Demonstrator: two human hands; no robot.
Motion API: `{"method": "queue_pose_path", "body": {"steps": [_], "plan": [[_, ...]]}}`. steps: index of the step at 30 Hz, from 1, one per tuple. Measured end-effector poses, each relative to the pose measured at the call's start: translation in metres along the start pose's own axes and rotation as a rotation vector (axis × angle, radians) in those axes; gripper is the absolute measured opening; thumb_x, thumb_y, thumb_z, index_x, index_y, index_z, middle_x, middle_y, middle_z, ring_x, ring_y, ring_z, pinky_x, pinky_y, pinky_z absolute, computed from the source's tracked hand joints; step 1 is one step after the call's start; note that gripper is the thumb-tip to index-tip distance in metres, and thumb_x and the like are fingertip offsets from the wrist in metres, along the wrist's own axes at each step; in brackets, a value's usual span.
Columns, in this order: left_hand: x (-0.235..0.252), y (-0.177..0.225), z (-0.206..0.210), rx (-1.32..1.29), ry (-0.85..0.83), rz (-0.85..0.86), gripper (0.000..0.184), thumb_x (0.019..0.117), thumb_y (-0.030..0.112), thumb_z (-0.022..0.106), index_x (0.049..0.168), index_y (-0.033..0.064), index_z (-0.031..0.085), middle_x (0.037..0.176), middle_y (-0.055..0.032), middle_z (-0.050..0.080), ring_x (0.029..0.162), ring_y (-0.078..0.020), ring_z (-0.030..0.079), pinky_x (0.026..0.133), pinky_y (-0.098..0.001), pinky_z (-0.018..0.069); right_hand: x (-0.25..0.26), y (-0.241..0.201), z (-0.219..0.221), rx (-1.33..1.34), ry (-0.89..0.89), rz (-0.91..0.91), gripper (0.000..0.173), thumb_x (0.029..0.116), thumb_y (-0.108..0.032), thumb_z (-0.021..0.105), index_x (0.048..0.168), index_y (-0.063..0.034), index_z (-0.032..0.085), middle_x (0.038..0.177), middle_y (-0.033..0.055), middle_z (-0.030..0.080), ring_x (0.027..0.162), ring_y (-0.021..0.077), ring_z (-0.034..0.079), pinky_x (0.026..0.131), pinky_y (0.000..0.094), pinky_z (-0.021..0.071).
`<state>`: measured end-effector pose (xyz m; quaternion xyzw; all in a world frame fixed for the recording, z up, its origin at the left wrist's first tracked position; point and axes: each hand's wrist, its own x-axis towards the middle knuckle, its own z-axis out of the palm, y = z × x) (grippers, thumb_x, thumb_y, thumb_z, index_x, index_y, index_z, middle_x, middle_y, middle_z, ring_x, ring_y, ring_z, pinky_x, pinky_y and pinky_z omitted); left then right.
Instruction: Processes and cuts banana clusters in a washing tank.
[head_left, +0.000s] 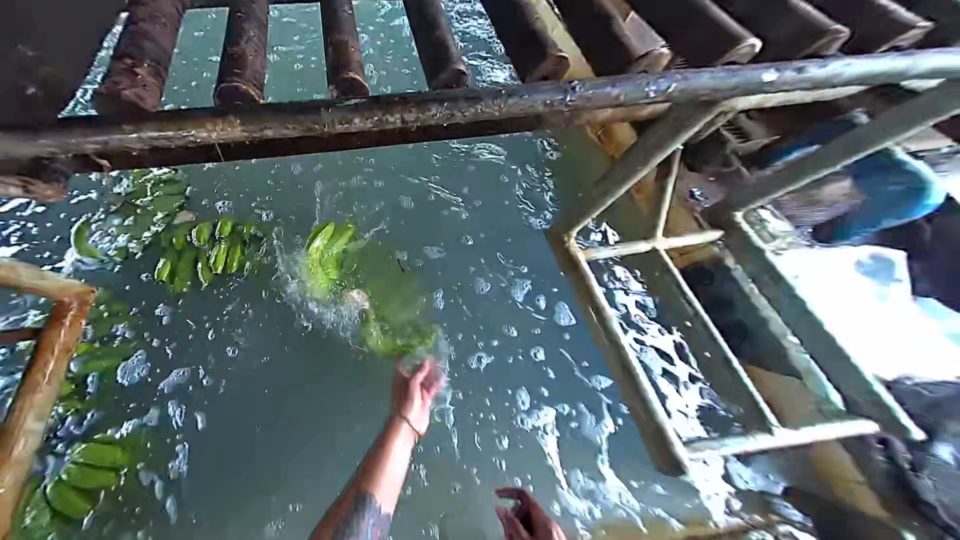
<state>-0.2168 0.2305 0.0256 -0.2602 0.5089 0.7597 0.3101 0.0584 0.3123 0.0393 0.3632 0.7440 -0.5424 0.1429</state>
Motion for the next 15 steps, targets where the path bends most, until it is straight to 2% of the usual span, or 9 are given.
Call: {"method": "queue_pose_path", "body": {"steps": [1,2,4,6,7,8,10,12,15], "plan": [[-0.016,-0.005,-0.009,-0.009,-0.076,-0.068,0.053,0.1102,0.020,0.044,0.155,0.0028,0.022,0.127,-0.0225,0.059,0.102,-0.0292,0.067,0.085,-0.0465,0.0577,0.006,-0.005,-0.001,0.054,0.013,0.000,0.036,0.1014,-0.018,0.060,0.128,0.0064,0.059,0.080,0.0124,0.067,0.064,0.0187,0.064,0.062,0.0387,0.0563],[-0.025,-0.004,-0.022,-0.019,-0.047,-0.085,0.058,0.1105,0.029,0.043,0.158,0.0067,0.019,0.133,-0.0242,0.054,0.107,-0.0336,0.064,0.087,-0.0522,0.0562,0.013,-0.011,-0.002,0.101,0.032,-0.011,0.035,0.1022,-0.019,0.059,0.126,0.0064,0.058,0.078,0.0107,0.066,0.060,0.0167,0.061,0.058,0.0366,0.0544],[-0.021,0.008,-0.055,-0.007,0.180,-0.017,0.066,0.1076,0.046,0.044,0.160,0.0144,0.020,0.140,-0.0245,0.051,0.114,-0.0369,0.060,0.088,-0.0573,0.0537,0.031,-0.027,-0.005,0.147,0.078,-0.059,0.036,0.1051,-0.027,0.051,0.122,0.0036,0.059,0.076,0.0065,0.064,0.055,0.0129,0.057,0.052,0.0325,0.0518],[-0.001,0.027,-0.091,0.005,0.298,0.074,0.071,0.1058,0.050,0.047,0.163,0.0195,0.018,0.155,-0.0190,0.042,0.133,-0.0352,0.050,0.102,-0.0597,0.0471,0.053,-0.046,-0.009,0.080,0.128,-0.120,0.039,0.1069,-0.031,0.045,0.119,0.0018,0.063,0.077,0.0056,0.066,0.058,0.0136,0.059,0.056,0.0340,0.0535],[0.008,0.037,-0.103,0.014,0.308,0.093,0.068,0.1058,0.052,0.044,0.161,0.0189,0.024,0.155,-0.0160,0.044,0.136,-0.0319,0.049,0.105,-0.0575,0.0462,0.064,-0.058,-0.011,0.003,0.136,-0.140,0.040,0.1078,-0.031,0.044,0.120,0.0009,0.065,0.081,0.0074,0.068,0.063,0.0173,0.063,0.062,0.0388,0.0560],[0.017,0.045,-0.114,0.018,0.299,0.087,0.066,0.1058,0.055,0.041,0.160,0.0192,0.028,0.153,-0.0145,0.047,0.134,-0.0304,0.051,0.104,-0.0569,0.0474,0.075,-0.071,-0.011,-0.091,0.134,-0.148,0.040,0.1079,-0.031,0.045,0.122,-0.0011,0.067,0.084,0.0097,0.070,0.070,0.0224,0.067,0.068,0.0456,0.0575],[0.030,0.050,-0.126,-0.016,0.259,0.008,0.066,0.1042,0.062,0.036,0.153,0.0175,0.040,0.146,-0.0159,0.054,0.129,-0.0334,0.056,0.099,-0.0612,0.0498,0.097,-0.098,-0.008,-0.246,0.140,-0.156,0.039,0.1076,-0.033,0.046,0.124,-0.0055,0.069,0.091,0.0140,0.072,0.081,0.0313,0.070,0.075,0.0567,0.0556],[0.032,0.036,-0.130,-0.031,0.263,-0.078,0.063,0.1048,0.058,0.039,0.151,0.0147,0.042,0.142,-0.0164,0.056,0.126,-0.0333,0.057,0.098,-0.0588,0.0503,0.116,-0.123,-0.002,-0.334,0.176,-0.175,0.038,0.1078,-0.033,0.047,0.124,-0.0070,0.069,0.099,0.0164,0.073,0.089,0.0343,0.070,0.080,0.0584,0.0541],[0.010,0.007,-0.134,-0.031,0.257,-0.052,0.052,0.1091,0.042,0.037,0.149,0.0098,0.042,0.136,-0.0157,0.058,0.117,-0.0272,0.060,0.093,-0.0502,0.0529,0.141,-0.158,0.006,-0.434,0.203,-0.163,0.037,0.1082,-0.032,0.047,0.122,-0.0060,0.069,0.106,0.0186,0.072,0.098,0.0367,0.070,0.085,0.0586,0.0530]]}}
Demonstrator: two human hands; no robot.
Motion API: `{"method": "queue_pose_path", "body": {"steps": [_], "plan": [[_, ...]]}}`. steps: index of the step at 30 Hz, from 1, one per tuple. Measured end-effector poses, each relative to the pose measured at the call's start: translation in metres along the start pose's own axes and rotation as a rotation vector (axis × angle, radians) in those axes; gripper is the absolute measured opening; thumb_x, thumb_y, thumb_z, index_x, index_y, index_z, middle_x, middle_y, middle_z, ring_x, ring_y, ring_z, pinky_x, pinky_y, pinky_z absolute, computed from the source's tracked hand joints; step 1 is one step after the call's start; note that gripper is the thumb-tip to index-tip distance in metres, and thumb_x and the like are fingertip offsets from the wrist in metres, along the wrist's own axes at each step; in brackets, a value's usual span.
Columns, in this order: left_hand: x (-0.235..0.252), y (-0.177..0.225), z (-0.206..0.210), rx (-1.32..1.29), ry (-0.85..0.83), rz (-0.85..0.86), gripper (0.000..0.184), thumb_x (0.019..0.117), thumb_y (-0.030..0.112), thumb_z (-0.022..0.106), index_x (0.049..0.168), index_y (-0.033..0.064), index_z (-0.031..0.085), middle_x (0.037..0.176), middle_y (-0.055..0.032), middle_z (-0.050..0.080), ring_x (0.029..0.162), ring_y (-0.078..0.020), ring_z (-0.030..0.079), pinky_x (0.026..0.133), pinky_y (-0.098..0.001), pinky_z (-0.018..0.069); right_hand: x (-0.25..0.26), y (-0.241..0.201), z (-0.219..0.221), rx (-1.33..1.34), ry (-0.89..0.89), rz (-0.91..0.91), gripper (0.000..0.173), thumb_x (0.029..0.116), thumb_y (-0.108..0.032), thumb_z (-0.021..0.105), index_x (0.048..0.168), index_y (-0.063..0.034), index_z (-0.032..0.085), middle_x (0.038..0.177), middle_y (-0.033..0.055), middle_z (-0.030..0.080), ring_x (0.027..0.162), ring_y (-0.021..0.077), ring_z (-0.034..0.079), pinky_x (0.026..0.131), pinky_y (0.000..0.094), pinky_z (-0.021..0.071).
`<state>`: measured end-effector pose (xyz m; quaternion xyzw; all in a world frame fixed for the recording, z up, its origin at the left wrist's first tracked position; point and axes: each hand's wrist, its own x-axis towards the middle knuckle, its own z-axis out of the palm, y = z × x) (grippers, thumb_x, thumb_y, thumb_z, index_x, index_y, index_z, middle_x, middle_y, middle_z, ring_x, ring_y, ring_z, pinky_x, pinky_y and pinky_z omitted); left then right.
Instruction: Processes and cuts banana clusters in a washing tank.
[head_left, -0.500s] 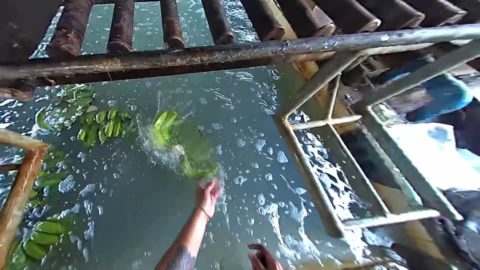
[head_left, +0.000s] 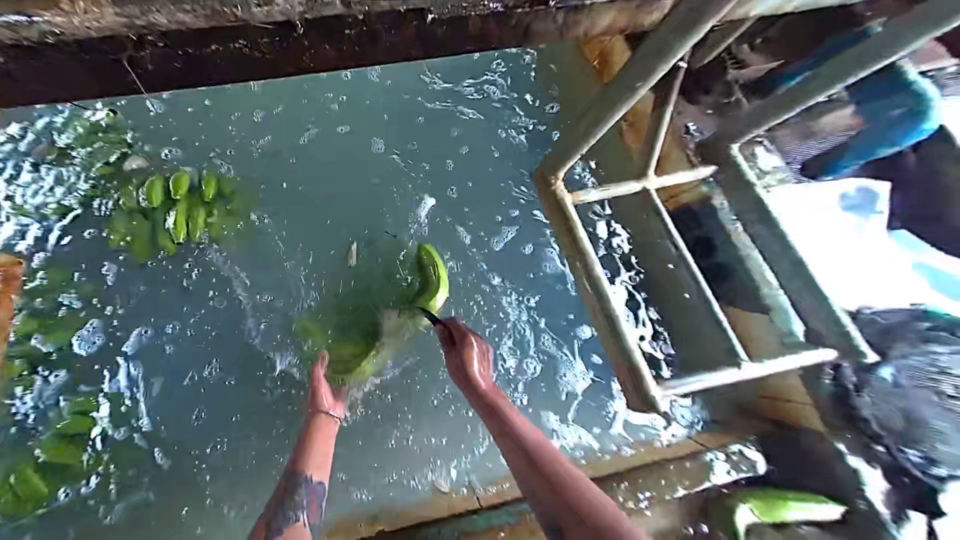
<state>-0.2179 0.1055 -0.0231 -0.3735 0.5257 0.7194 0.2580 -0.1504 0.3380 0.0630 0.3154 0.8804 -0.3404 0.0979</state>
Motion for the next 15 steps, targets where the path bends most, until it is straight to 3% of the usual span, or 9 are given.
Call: {"method": "queue_pose_path", "body": {"steps": [2,5,8,12,14,15], "plan": [[-0.019,-0.012,-0.003,-0.083,-0.061,0.012,0.042,0.1092,0.034,0.034,0.139,0.0067,0.044,0.119,-0.0135,0.063,0.102,-0.0239,0.066,0.082,-0.0468,0.0579,0.014,-0.011,-0.002,-0.069,-0.006,-0.004,0.035,0.1084,-0.031,0.047,0.118,-0.0043,0.068,0.105,0.0205,0.072,0.098,0.0389,0.071,0.085,0.0593,0.0533],[-0.047,-0.024,0.001,-0.191,-0.173,-0.007,0.038,0.1022,0.021,0.039,0.137,0.0053,0.042,0.116,-0.0146,0.063,0.099,-0.0247,0.067,0.083,-0.0459,0.0591,0.019,-0.013,-0.003,-0.166,-0.026,-0.002,0.034,0.1087,-0.029,0.046,0.117,-0.0033,0.067,0.103,0.0223,0.072,0.098,0.0417,0.070,0.084,0.0615,0.0528],[-0.073,-0.036,0.021,-0.236,-0.176,0.024,0.040,0.0981,0.011,0.042,0.137,0.0078,0.038,0.110,-0.0134,0.064,0.092,-0.0231,0.069,0.077,-0.0415,0.0600,0.021,-0.010,-0.011,-0.227,-0.002,0.012,0.033,0.1091,-0.027,0.046,0.119,-0.0031,0.066,0.102,0.0229,0.072,0.099,0.0418,0.070,0.086,0.0611,0.0529],[-0.099,-0.051,0.053,-0.219,-0.091,0.140,0.063,0.0915,0.000,0.053,0.149,0.0084,0.026,0.116,-0.0161,0.060,0.091,-0.0237,0.068,0.073,-0.0412,0.0597,0.020,0.002,-0.008,-0.216,0.029,0.063,0.035,0.1105,-0.026,0.041,0.125,-0.0019,0.062,0.105,0.0239,0.071,0.099,0.0436,0.070,0.085,0.0613,0.0539],[-0.104,-0.062,0.056,-0.197,-0.082,0.191,0.075,0.0904,-0.002,0.057,0.154,0.0112,0.019,0.125,-0.0188,0.055,0.096,-0.0258,0.065,0.074,-0.0428,0.0589,0.004,0.016,-0.010,-0.055,-0.132,0.130,0.040,0.1119,-0.026,0.035,0.129,0.0007,0.059,0.108,0.0240,0.070,0.101,0.0395,0.069,0.089,0.0572,0.0543],[-0.103,-0.066,0.052,-0.196,-0.095,0.198,0.078,0.0894,-0.002,0.057,0.155,0.0128,0.018,0.127,-0.0191,0.054,0.097,-0.0265,0.066,0.074,-0.0434,0.0593,-0.005,0.029,-0.015,0.072,-0.235,0.141,0.041,0.1116,-0.026,0.036,0.127,0.0025,0.061,0.103,0.0205,0.068,0.090,0.0315,0.067,0.082,0.0493,0.0557]]}}
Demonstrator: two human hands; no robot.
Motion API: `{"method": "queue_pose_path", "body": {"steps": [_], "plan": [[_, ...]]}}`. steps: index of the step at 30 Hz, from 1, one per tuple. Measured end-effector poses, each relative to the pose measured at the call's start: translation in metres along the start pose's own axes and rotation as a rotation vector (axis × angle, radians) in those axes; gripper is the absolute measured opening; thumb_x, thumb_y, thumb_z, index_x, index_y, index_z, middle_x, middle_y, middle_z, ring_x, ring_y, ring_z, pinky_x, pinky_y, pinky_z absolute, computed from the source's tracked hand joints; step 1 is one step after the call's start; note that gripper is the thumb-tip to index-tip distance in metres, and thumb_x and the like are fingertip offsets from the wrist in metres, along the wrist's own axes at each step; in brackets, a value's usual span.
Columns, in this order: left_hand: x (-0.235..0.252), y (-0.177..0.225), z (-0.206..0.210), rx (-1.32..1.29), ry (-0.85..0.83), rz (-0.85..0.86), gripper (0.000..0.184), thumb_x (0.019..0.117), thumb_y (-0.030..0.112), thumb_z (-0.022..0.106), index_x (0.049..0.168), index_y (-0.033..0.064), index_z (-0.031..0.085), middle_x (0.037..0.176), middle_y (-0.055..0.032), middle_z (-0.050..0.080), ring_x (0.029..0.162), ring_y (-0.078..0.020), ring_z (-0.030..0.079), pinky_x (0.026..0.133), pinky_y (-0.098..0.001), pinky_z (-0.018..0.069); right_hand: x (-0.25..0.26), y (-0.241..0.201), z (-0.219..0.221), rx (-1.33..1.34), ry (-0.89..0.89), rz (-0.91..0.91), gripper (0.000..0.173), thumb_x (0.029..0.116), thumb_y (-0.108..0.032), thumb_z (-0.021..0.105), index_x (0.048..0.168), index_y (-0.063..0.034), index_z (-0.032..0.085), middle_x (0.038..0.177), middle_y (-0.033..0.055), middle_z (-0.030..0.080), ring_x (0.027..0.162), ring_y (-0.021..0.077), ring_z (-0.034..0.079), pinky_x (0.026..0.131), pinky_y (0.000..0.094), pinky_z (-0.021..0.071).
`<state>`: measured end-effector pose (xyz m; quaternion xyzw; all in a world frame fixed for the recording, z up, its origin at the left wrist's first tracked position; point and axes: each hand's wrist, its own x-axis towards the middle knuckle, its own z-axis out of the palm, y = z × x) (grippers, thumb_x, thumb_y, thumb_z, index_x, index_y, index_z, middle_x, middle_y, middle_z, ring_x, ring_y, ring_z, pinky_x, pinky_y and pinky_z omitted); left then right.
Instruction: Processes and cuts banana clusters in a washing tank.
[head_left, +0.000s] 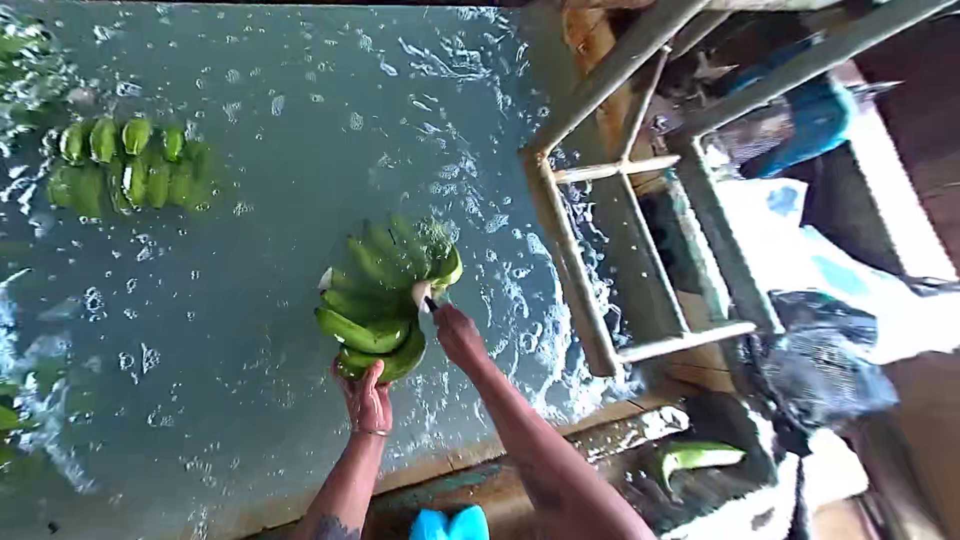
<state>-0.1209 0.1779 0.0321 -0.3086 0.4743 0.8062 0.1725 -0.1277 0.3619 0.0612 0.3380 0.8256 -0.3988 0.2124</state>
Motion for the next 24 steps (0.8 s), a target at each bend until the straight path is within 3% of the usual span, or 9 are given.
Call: {"method": "queue_pose_path", "body": {"steps": [3,7,10,12,14,17,19,21,24], "plan": [[-0.002,0.010,-0.011,0.000,-0.044,-0.061,0.071,0.0920,0.000,0.054,0.153,0.0131,0.020,0.122,-0.0159,0.058,0.095,-0.0244,0.068,0.074,-0.0417,0.0602,-0.028,0.022,-0.019,0.370,-0.140,-0.035,0.030,0.1094,-0.022,0.041,0.113,0.0010,0.060,0.074,0.0008,0.055,0.053,0.0061,0.049,0.049,0.0230,0.0441],[-0.021,0.038,-0.004,-0.031,-0.026,-0.208,0.052,0.0995,0.006,0.046,0.149,0.0118,0.028,0.118,-0.0176,0.061,0.094,-0.0281,0.069,0.076,-0.0452,0.0602,-0.012,0.031,-0.020,-0.062,0.264,-0.132,0.039,0.1096,-0.028,0.042,0.122,-0.0002,0.065,0.095,0.0205,0.071,0.089,0.0372,0.070,0.082,0.0584,0.0543],[-0.034,0.051,0.011,-0.065,0.029,-0.291,0.045,0.1024,0.009,0.041,0.146,0.0107,0.032,0.120,-0.0190,0.061,0.099,-0.0303,0.068,0.080,-0.0473,0.0591,0.002,0.031,0.012,-0.034,0.330,-0.189,0.039,0.1089,-0.026,0.044,0.125,0.0007,0.067,0.103,0.0224,0.073,0.095,0.0397,0.072,0.085,0.0603,0.0554],[-0.036,0.045,0.008,-0.069,0.026,-0.287,0.044,0.1022,0.008,0.042,0.145,0.0092,0.033,0.119,-0.0198,0.061,0.099,-0.0311,0.068,0.081,-0.0481,0.0590,-0.004,0.038,0.027,0.251,0.155,-0.153,0.034,0.1089,-0.021,0.042,0.121,0.0006,0.066,0.084,0.0127,0.068,0.071,0.0229,0.065,0.067,0.0417,0.0555],[-0.031,0.032,-0.013,-0.024,-0.033,-0.232,0.046,0.0987,0.004,0.046,0.143,0.0076,0.033,0.114,-0.0183,0.063,0.094,-0.0295,0.070,0.078,-0.0468,0.0607,-0.034,0.060,0.023,0.766,-0.315,-0.127,0.031,0.1080,-0.027,0.034,0.102,-0.0096,0.058,0.064,-0.0043,0.053,0.046,0.0042,0.045,0.043,0.0215,0.0403],[-0.011,0.032,-0.053,0.136,-0.149,-0.173,0.061,0.0861,0.006,0.056,0.142,0.0084,0.031,0.105,-0.0121,0.068,0.086,-0.0240,0.073,0.072,-0.0435,0.0634,-0.073,0.095,-0.009,1.061,-0.712,-0.069,0.039,0.0961,-0.061,0.054,0.089,-0.0234,0.063,0.067,-0.0097,0.058,0.045,-0.0013,0.048,0.040,0.0159,0.0419],[0.008,0.054,-0.063,0.256,-0.171,-0.214,0.061,0.0893,0.012,0.056,0.145,0.0095,0.030,0.106,-0.0129,0.068,0.086,-0.0249,0.072,0.071,-0.0447,0.0627,-0.071,0.089,-0.028,0.796,-0.392,-0.167,0.040,0.0947,-0.057,0.061,0.089,-0.0177,0.062,0.070,-0.0072,0.059,0.052,0.0019,0.052,0.047,0.0194,0.0459],[0.029,0.083,-0.063,0.260,-0.178,-0.222,0.053,0.1029,0.026,0.048,0.150,0.0130,0.027,0.113,-0.0153,0.067,0.089,-0.0273,0.071,0.072,-0.0454,0.0623,-0.048,0.055,-0.034,0.213,-0.043,-0.303,0.035,0.0894,-0.036,0.075,0.097,-0.0022,0.069,0.085,0.0061,0.066,0.073,0.0172,0.061,0.068,0.0388,0.0533],[0.048,0.131,-0.053,0.185,-0.097,-0.080,0.055,0.1117,0.042,0.026,0.156,0.0118,0.017,0.133,-0.0176,0.058,0.099,-0.0281,0.070,0.082,-0.0456,0.0610,0.000,-0.001,-0.012,-0.399,-0.112,-0.442,0.059,0.0832,-0.038,0.083,0.132,-0.0108,0.066,0.140,0.0211,0.058,0.120,0.0413,0.062,0.096,0.0628,0.0515]]}}
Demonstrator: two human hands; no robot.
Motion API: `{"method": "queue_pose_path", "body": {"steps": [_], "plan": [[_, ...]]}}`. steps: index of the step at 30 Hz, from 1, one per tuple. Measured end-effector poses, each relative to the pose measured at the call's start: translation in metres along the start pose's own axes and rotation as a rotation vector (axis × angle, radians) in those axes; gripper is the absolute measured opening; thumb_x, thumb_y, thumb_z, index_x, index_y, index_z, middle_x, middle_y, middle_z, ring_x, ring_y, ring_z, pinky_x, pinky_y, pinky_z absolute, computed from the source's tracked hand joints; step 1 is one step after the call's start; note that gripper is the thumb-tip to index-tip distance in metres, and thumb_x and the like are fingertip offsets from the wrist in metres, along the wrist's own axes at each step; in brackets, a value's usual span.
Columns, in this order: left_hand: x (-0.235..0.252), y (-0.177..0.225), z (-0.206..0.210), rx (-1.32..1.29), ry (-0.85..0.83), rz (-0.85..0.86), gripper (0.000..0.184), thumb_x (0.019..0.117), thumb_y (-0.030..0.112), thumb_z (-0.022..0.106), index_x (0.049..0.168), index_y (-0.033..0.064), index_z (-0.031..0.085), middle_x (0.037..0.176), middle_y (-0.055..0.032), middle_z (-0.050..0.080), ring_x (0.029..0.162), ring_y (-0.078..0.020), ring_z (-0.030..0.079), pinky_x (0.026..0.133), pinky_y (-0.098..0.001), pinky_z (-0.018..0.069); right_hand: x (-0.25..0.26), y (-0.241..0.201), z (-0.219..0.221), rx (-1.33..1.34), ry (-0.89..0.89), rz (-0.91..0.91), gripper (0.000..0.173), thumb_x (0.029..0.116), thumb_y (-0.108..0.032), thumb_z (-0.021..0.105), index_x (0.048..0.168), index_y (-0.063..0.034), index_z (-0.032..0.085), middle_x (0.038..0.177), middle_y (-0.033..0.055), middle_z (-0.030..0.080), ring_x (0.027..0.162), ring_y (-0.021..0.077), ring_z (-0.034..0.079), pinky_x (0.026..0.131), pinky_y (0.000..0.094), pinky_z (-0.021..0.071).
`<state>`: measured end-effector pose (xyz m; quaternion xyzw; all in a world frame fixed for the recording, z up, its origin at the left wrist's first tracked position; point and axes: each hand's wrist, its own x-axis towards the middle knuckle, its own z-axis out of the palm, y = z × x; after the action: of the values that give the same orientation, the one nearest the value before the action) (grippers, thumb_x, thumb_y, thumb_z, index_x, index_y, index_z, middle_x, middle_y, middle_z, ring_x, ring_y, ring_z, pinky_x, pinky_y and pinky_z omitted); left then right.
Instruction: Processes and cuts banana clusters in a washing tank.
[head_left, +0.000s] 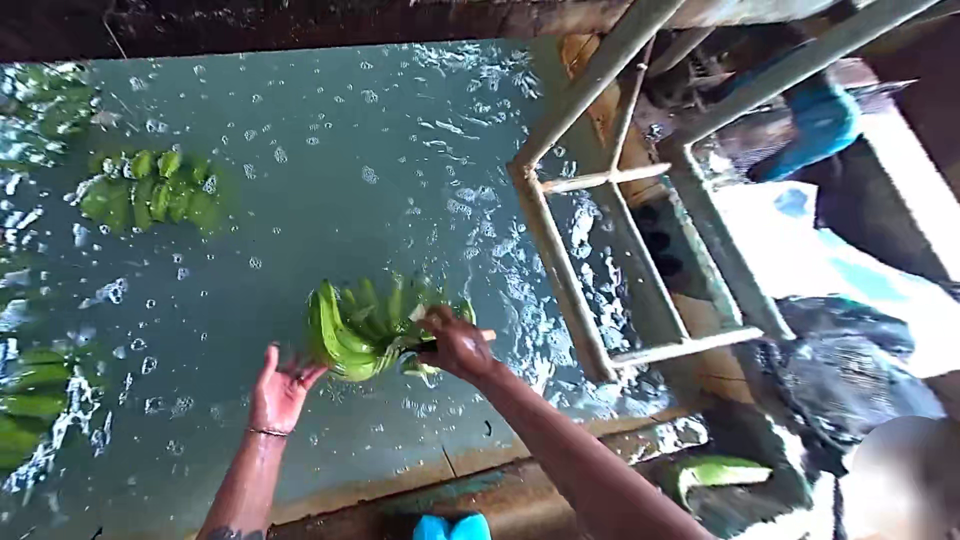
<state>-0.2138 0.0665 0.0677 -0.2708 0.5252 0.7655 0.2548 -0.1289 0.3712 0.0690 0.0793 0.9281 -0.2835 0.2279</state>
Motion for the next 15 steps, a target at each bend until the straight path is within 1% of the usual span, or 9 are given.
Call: {"method": "queue_pose_path", "body": {"steps": [1,2,4,6,7,8,9,12,15], "plan": [[0.004,0.013,-0.004,-0.024,0.034,0.048,0.057,0.1120,0.041,0.025,0.160,0.0148,0.011,0.146,-0.0206,0.047,0.111,-0.0337,0.066,0.088,-0.0515,0.0584,0.024,-0.008,0.010,-0.082,-0.118,-0.017,0.064,0.0839,-0.040,0.082,0.138,-0.0120,0.063,0.143,0.0219,0.055,0.123,0.0440,0.060,0.097,0.0662,0.0494],[0.006,0.021,-0.010,-0.026,0.067,0.085,0.056,0.1122,0.038,0.027,0.162,0.0193,0.008,0.156,-0.0204,0.035,0.122,-0.0378,0.059,0.091,-0.0568,0.0551,0.045,-0.014,0.022,-0.117,-0.237,-0.009,0.063,0.0857,-0.042,0.080,0.137,-0.0097,0.061,0.144,0.0225,0.054,0.123,0.0460,0.059,0.096,0.0693,0.0472],[0.006,0.024,-0.022,0.042,0.130,0.125,0.057,0.1116,0.031,0.033,0.163,0.0221,0.009,0.162,-0.0189,0.025,0.132,-0.0418,0.050,0.093,-0.0628,0.0518,0.072,-0.025,0.046,-0.113,-0.328,0.053,0.057,0.0898,-0.036,0.075,0.136,-0.0041,0.061,0.144,0.0234,0.054,0.123,0.0474,0.058,0.096,0.0711,0.0462],[-0.003,0.015,-0.036,0.125,0.178,0.094,0.059,0.1099,0.026,0.039,0.162,0.0190,0.013,0.161,-0.0209,0.027,0.131,-0.0437,0.050,0.090,-0.0639,0.0526,0.078,-0.038,0.066,-0.012,-0.297,0.175,0.048,0.0963,-0.026,0.064,0.137,-0.0007,0.061,0.144,0.0264,0.055,0.131,0.0486,0.053,0.105,0.0704,0.0424],[-0.010,0.007,-0.044,0.148,0.196,0.053,0.059,0.1095,0.024,0.041,0.162,0.0169,0.016,0.161,-0.0220,0.027,0.130,-0.0443,0.051,0.089,-0.0632,0.0530,0.077,-0.044,0.068,0.052,-0.269,0.228,0.045,0.1009,-0.025,0.060,0.140,-0.0013,0.059,0.145,0.0264,0.054,0.135,0.0473,0.050,0.110,0.0680,0.0389],[-0.019,-0.002,-0.051,0.161,0.209,0.002,0.057,0.1095,0.024,0.042,0.161,0.0151,0.018,0.161,-0.0226,0.028,0.130,-0.0444,0.051,0.088,-0.0621,0.0531,0.077,-0.046,0.068,0.086,-0.233,0.268,0.045,0.1009,-0.026,0.060,0.140,-0.0032,0.060,0.144,0.0252,0.056,0.135,0.0453,0.051,0.111,0.0660,0.0391],[-0.029,-0.010,-0.059,0.164,0.229,-0.050,0.056,0.1094,0.022,0.043,0.160,0.0129,0.022,0.160,-0.0234,0.030,0.129,-0.0449,0.052,0.088,-0.0614,0.0535,0.077,-0.044,0.066,0.104,-0.215,0.297,0.045,0.0998,-0.028,0.062,0.138,-0.0042,0.061,0.141,0.0240,0.059,0.133,0.0434,0.054,0.110,0.0644,0.0408],[-0.059,-0.038,-0.084,0.203,0.226,-0.127,0.050,0.1082,0.018,0.048,0.154,0.0060,0.034,0.152,-0.0256,0.041,0.122,-0.0426,0.058,0.085,-0.0578,0.0561,0.048,-0.027,0.030,0.142,-0.215,0.263,0.047,0.0917,-0.038,0.074,0.119,-0.0003,0.069,0.118,0.0247,0.068,0.113,0.0430,0.065,0.097,0.0657,0.0496],[-0.080,-0.059,-0.106,0.269,0.167,-0.178,0.045,0.1071,0.016,0.052,0.150,0.0036,0.042,0.147,-0.0244,0.049,0.121,-0.0396,0.061,0.087,-0.0571,0.0556,-0.053,-0.040,-0.022,0.220,-0.141,0.266,0.042,0.0899,-0.035,0.078,0.110,0.0017,0.071,0.103,0.0234,0.070,0.100,0.0400,0.067,0.092,0.0622,0.0512]]}}
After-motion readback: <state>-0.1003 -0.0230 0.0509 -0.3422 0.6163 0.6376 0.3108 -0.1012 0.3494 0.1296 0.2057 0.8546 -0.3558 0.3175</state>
